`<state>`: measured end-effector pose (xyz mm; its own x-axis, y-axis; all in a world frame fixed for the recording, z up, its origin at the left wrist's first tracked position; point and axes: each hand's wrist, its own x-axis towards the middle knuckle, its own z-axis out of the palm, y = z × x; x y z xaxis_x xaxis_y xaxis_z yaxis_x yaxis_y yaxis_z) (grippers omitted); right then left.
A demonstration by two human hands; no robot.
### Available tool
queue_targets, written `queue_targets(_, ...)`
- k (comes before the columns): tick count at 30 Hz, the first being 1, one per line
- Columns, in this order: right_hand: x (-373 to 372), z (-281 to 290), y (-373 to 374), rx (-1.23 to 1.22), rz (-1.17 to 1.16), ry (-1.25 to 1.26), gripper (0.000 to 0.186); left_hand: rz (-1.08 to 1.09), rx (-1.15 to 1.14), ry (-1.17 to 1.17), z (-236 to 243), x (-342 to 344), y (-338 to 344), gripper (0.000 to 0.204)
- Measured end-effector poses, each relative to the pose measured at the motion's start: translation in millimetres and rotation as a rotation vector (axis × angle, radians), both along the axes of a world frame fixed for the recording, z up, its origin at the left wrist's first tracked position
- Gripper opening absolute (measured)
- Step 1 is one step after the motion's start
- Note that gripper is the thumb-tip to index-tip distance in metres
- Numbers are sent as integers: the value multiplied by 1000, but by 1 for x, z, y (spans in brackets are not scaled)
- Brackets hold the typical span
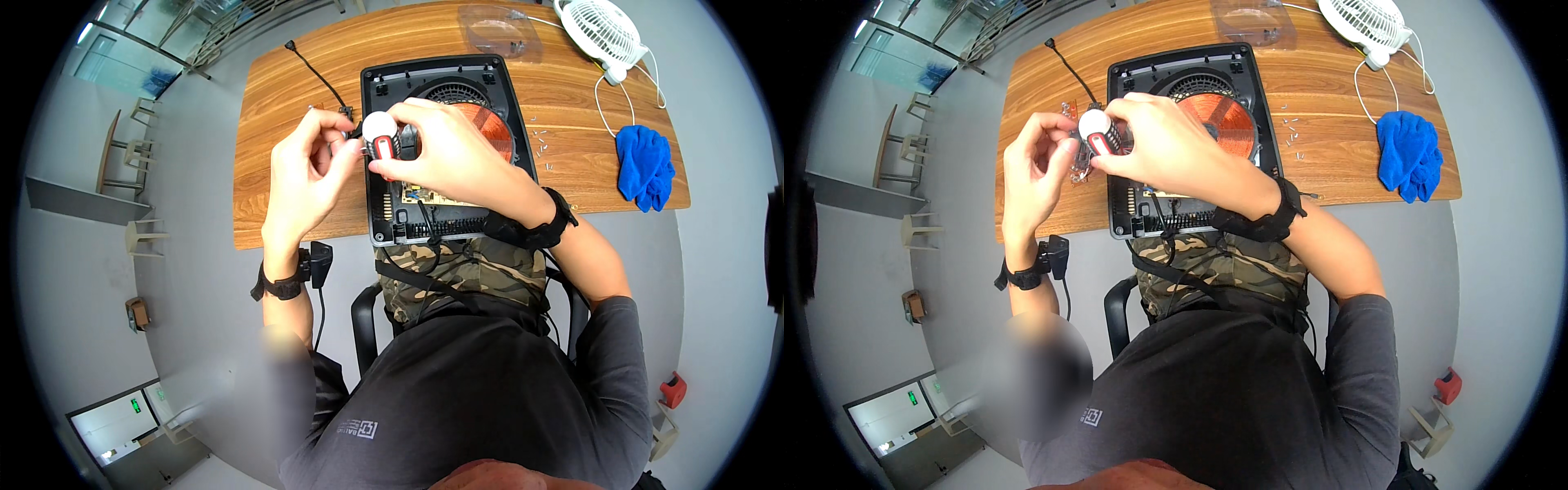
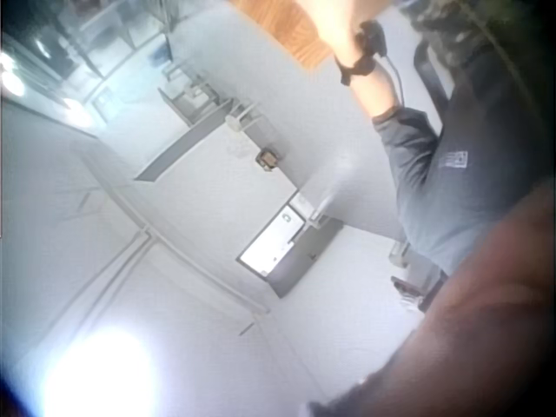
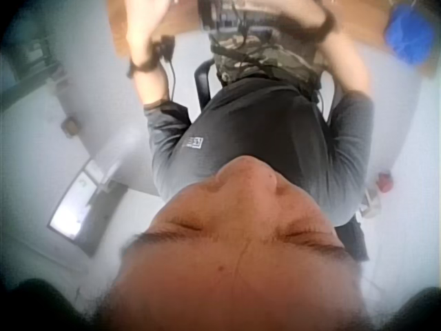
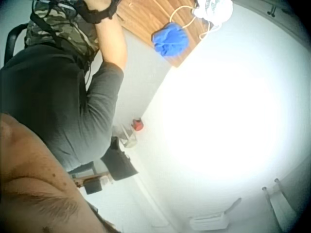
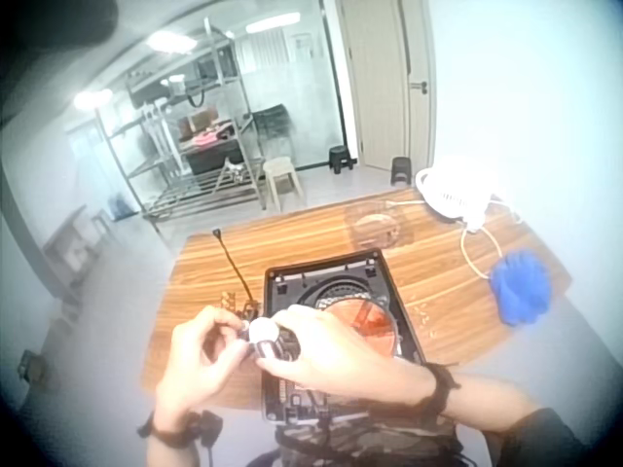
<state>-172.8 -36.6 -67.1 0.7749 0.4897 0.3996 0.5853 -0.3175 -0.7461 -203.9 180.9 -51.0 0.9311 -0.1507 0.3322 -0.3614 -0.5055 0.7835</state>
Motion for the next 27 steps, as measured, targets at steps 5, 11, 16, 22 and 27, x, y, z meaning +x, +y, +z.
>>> queue_targets(5,8,12,-7,36,-29,-66,40,-41,533,-12,-24,-1,6,17)
queue_targets(11,8,25,-4,36,-36,-59,39,-170,661,138,-30,-4,-10,25)
queue_targets(16,9,25,-2,33,-27,-46,42,-199,575,103,-54,-1,-3,20)
queue_targets(22,10,24,0,39,-11,-56,41,-167,572,155,-60,0,-4,18)
queue_targets(27,10,23,1,32,-18,-75,41,-125,551,216,-52,-1,-3,16)
